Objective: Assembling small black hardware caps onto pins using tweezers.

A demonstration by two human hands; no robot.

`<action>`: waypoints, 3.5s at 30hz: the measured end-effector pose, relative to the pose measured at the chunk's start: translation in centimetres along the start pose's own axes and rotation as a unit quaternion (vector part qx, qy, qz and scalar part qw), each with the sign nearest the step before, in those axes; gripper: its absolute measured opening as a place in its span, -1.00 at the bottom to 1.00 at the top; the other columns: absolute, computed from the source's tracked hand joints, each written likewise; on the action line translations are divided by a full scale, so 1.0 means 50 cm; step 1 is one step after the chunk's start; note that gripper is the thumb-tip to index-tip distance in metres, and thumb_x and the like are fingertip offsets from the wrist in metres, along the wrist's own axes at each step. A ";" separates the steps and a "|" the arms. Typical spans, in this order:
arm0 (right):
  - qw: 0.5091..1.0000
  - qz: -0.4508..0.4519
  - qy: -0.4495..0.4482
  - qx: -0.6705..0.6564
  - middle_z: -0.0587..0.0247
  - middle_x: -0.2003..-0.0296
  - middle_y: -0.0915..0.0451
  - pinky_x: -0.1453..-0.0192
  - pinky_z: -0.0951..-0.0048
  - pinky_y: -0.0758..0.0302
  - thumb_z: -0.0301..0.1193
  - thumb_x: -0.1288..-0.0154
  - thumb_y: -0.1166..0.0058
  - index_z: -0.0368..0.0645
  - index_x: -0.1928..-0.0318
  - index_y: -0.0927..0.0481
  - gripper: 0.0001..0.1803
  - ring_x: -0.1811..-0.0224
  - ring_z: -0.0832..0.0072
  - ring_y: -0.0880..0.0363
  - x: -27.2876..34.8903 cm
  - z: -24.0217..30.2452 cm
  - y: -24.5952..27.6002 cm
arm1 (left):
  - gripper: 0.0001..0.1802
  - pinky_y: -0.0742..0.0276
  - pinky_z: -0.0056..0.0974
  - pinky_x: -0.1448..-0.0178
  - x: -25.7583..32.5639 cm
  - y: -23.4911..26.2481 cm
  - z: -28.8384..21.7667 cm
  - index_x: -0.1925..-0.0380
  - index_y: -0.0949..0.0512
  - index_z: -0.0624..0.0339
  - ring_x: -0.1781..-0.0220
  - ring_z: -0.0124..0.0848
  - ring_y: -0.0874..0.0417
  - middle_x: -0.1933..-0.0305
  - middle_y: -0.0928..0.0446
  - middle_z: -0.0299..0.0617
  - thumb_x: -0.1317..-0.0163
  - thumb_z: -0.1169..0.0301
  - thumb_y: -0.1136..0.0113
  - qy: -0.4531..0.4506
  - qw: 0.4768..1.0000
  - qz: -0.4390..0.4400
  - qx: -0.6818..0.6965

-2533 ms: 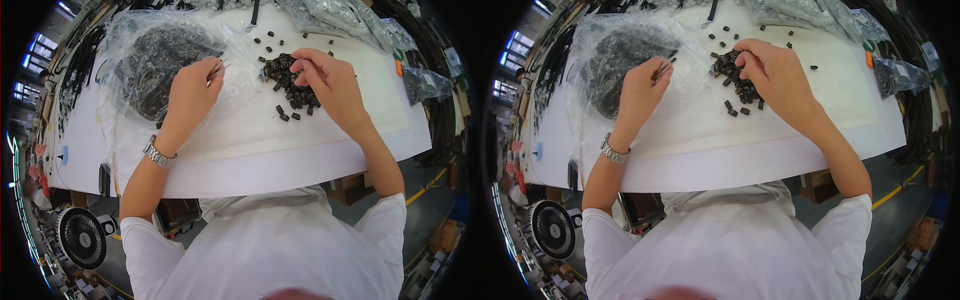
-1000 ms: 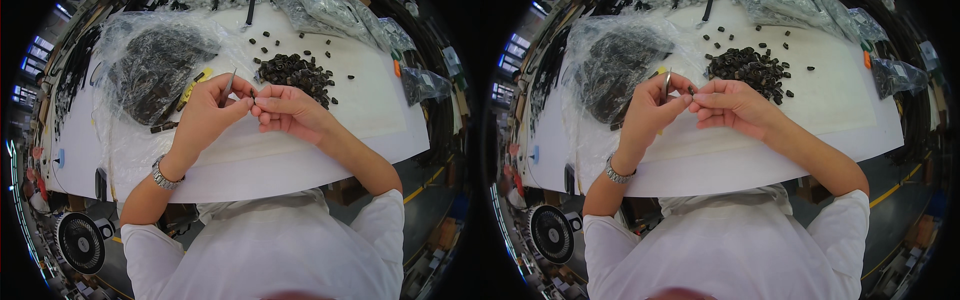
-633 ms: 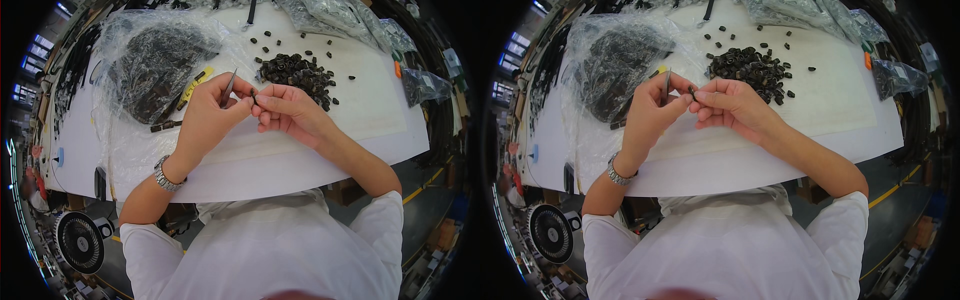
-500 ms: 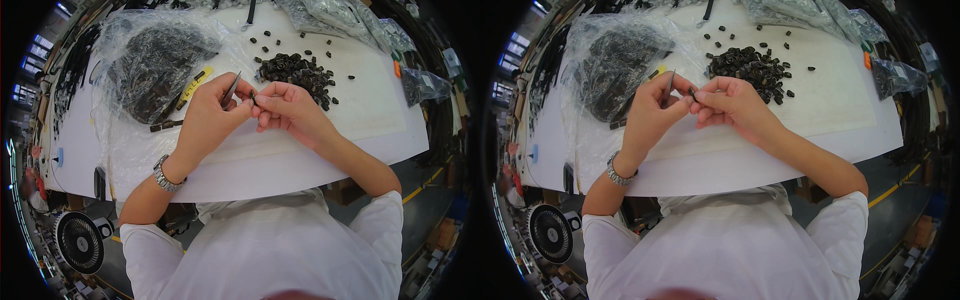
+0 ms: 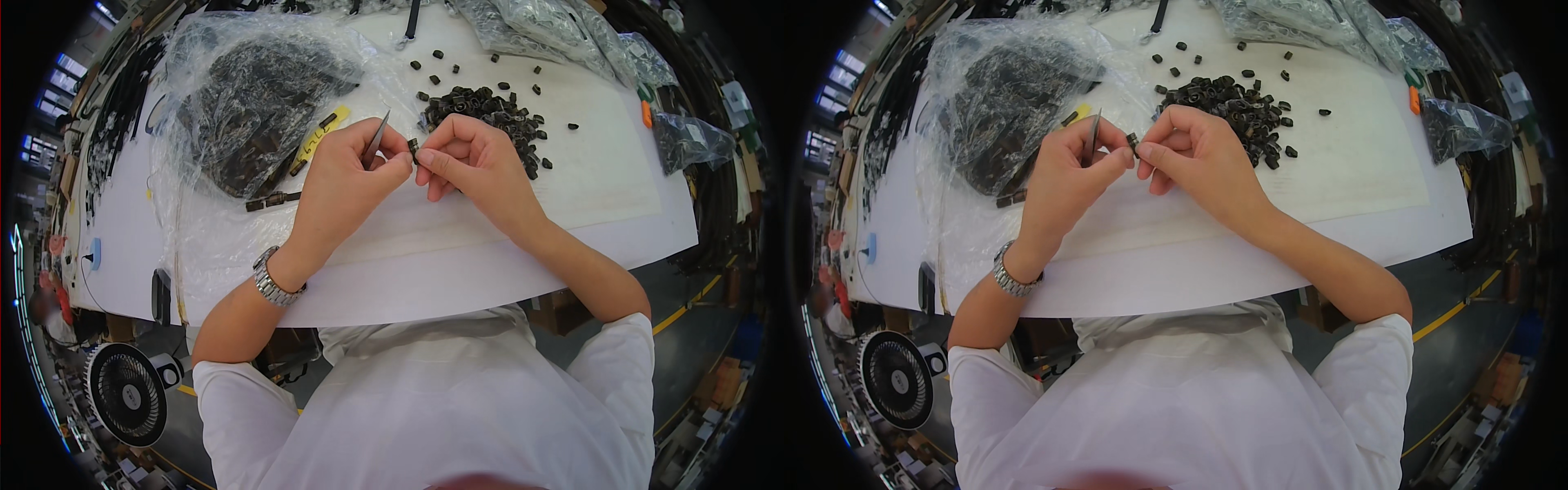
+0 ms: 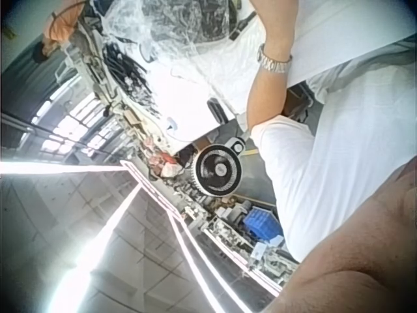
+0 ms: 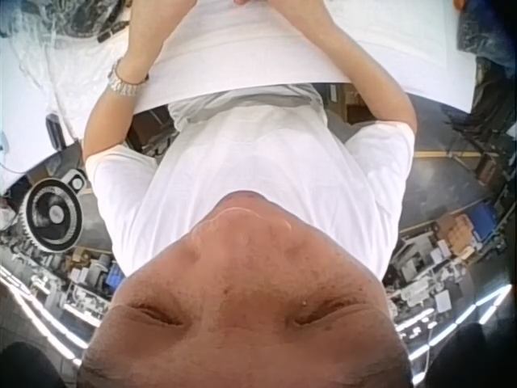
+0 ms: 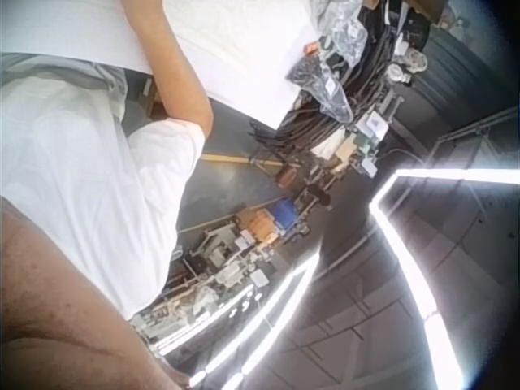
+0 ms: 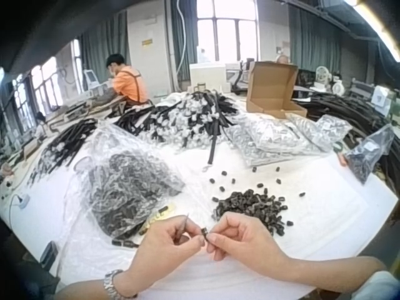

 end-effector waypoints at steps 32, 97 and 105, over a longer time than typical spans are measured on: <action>1.000 -0.003 -0.015 -0.002 0.42 0.24 -0.68 0.09 0.52 -0.65 -0.32 -0.55 -0.31 -0.16 0.01 -0.66 -0.80 0.28 0.65 -0.66 0.000 -0.001 -0.006 | -0.90 -0.21 -0.39 0.41 0.018 0.012 -0.063 0.33 -0.55 0.25 0.51 -0.66 -0.29 0.51 -0.40 -0.42 -0.23 0.52 -0.31 -0.134 0.984 -0.075 -0.094; 0.993 0.049 -0.048 0.099 0.06 0.32 -0.81 0.12 0.50 -0.73 -0.54 -0.38 -0.28 -0.35 0.19 -0.66 -0.89 0.30 0.45 -0.84 0.020 0.036 -0.031 | -0.81 -0.08 -0.55 0.51 0.007 -0.038 0.028 0.32 -0.59 0.15 0.55 -0.77 -0.36 0.47 -0.55 -0.47 -0.31 0.39 -0.46 0.072 0.946 0.233 0.212; 0.997 0.005 0.007 0.073 0.11 0.29 -0.81 0.13 0.48 -0.73 -0.59 -0.41 -0.19 -0.37 0.16 -0.64 -0.92 0.25 0.48 -0.85 0.016 0.022 -0.038 | -0.86 -0.21 -0.48 0.44 0.011 -0.011 -0.034 0.39 -0.53 0.20 0.50 -0.72 -0.45 0.51 -0.49 -0.50 -0.27 0.50 -0.35 -0.067 0.992 0.102 -0.009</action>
Point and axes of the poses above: each hand's wrist, its own x-axis away from the middle knuckle, its own y-axis out of the back of the hand, z = x × y, the point moved 9 cm from there along -x, towards the middle knuckle
